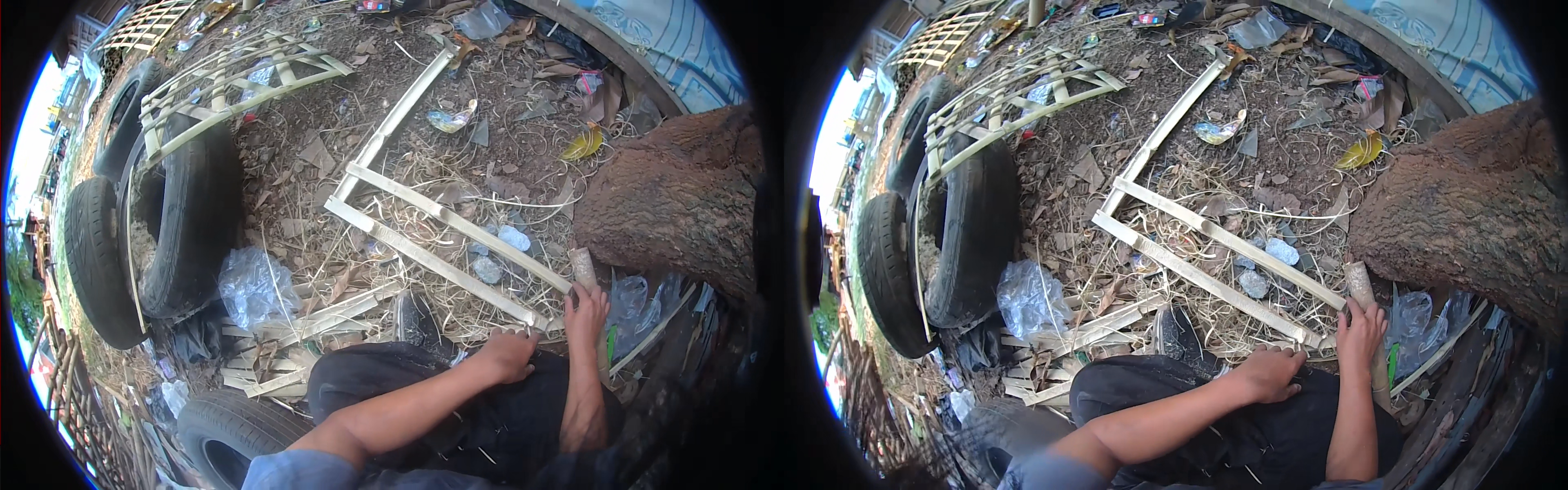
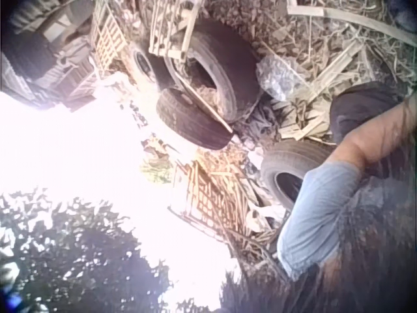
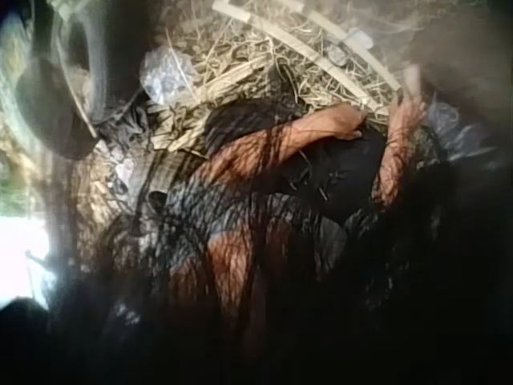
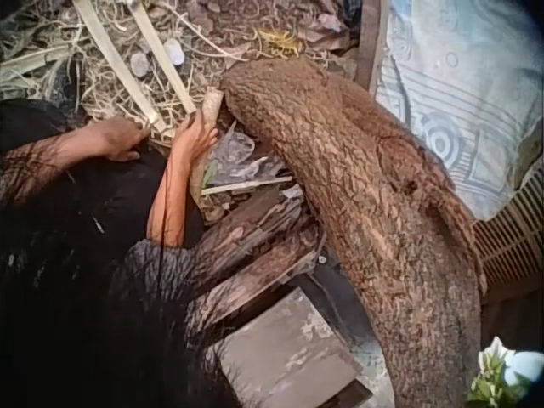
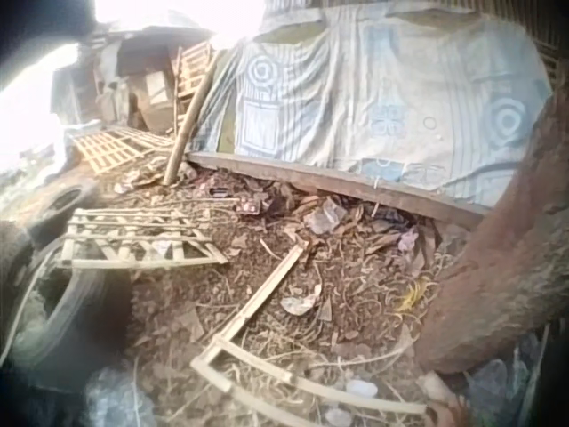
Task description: The person assembles a lattice frame by aligning thin wooden slats and securing them with small nails using a wooden mallet.
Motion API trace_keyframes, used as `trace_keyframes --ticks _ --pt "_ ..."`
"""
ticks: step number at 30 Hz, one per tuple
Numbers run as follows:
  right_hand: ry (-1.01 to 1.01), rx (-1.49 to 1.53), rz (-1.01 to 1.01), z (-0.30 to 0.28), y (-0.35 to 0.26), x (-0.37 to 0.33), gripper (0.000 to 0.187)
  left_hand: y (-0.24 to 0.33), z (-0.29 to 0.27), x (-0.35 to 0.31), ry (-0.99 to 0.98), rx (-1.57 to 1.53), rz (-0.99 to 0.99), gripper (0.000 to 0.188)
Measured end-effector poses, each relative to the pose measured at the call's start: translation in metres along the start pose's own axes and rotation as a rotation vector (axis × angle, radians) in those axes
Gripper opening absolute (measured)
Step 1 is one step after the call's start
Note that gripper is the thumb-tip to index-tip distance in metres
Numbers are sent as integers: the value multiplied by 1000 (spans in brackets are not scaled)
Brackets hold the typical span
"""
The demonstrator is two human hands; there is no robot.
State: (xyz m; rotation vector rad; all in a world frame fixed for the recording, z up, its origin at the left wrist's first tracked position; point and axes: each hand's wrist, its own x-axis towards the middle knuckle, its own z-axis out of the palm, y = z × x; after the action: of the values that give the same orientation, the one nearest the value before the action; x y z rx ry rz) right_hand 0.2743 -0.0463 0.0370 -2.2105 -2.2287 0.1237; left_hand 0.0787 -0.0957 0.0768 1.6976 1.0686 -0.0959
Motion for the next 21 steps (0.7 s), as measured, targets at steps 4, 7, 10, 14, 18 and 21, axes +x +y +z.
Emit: trace_keyframes --ticks 4,7,10,14,18,21 --pt "10 1 -44 2 -7 0 36 2 2 -2 -7 4 19 57" --pt "26 -7 -44 3 -4 1 42 1 0 -2 -11 5 33 57" --pt "-15 -15 -56 1 -7 1 52 2 -2 0 -32 -1 21 57" --pt "-28 119 -128 -7 -30 0 58 -1 -2 1 -39 0 17 55" --pt "-17 176 -122 5 -21 1 52 3 -5 0 -21 38 21 55" --pt "45 188 -152 9 -13 1 40 4 -6 -1 -26 60 18 54"
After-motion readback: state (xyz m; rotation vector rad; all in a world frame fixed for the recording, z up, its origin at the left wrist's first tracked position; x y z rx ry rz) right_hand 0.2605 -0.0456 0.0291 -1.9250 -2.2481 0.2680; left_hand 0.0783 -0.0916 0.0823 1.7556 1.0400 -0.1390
